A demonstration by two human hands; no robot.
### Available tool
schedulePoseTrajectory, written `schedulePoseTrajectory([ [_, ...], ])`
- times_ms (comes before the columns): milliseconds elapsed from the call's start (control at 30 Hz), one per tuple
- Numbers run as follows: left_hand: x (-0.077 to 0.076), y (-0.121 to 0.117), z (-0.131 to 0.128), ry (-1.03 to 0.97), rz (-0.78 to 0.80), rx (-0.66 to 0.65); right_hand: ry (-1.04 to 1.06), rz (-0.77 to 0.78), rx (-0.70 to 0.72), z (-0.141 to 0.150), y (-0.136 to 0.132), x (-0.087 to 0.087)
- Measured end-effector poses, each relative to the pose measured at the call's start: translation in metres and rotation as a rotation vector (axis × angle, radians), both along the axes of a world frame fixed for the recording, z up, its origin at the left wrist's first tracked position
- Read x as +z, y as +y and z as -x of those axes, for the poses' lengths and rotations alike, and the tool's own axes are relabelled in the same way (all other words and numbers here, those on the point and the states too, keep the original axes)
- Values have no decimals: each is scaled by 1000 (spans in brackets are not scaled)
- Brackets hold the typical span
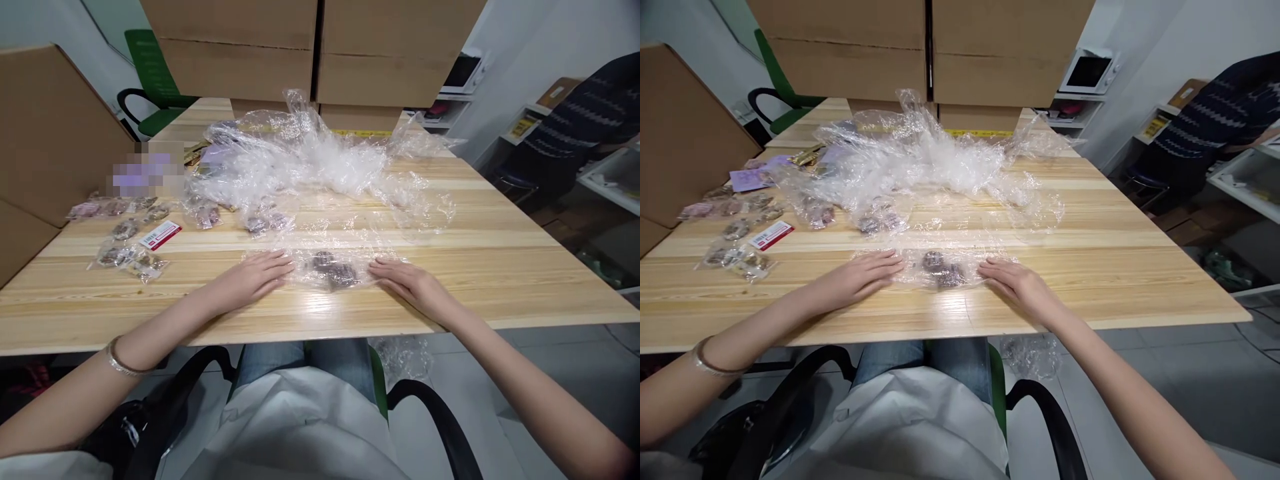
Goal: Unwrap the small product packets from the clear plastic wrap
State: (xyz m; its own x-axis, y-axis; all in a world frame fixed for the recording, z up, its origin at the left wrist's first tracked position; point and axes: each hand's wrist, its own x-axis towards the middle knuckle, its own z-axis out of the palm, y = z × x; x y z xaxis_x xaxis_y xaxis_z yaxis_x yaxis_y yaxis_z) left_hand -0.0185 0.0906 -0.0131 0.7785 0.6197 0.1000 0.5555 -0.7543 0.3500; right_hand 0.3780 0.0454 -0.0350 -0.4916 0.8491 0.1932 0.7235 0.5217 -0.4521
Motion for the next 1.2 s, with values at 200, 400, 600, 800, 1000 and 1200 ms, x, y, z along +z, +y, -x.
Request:
schedulePoseTrajectory([
  [200, 7, 10, -4, -104, 137, 298, 190, 22, -338, 4, 18, 1],
  [400, 4, 13, -12, 151, 87, 411, -104, 93, -415, 10, 36, 3],
  [600, 6, -5, -15, 67, -338, 277, -124, -227, -165, 9, 16, 6],
  [800, 7, -8, -20, 21, -21, 24, 10, -18, 59, 16, 9, 3],
  [1000, 8, 17, -17, -155, 226, 218, 216, 99, -344, 9, 43, -3],
  [1200, -3, 16, -28, -73, -9, 354, -12, 19, -557, 11, 54, 1],
])
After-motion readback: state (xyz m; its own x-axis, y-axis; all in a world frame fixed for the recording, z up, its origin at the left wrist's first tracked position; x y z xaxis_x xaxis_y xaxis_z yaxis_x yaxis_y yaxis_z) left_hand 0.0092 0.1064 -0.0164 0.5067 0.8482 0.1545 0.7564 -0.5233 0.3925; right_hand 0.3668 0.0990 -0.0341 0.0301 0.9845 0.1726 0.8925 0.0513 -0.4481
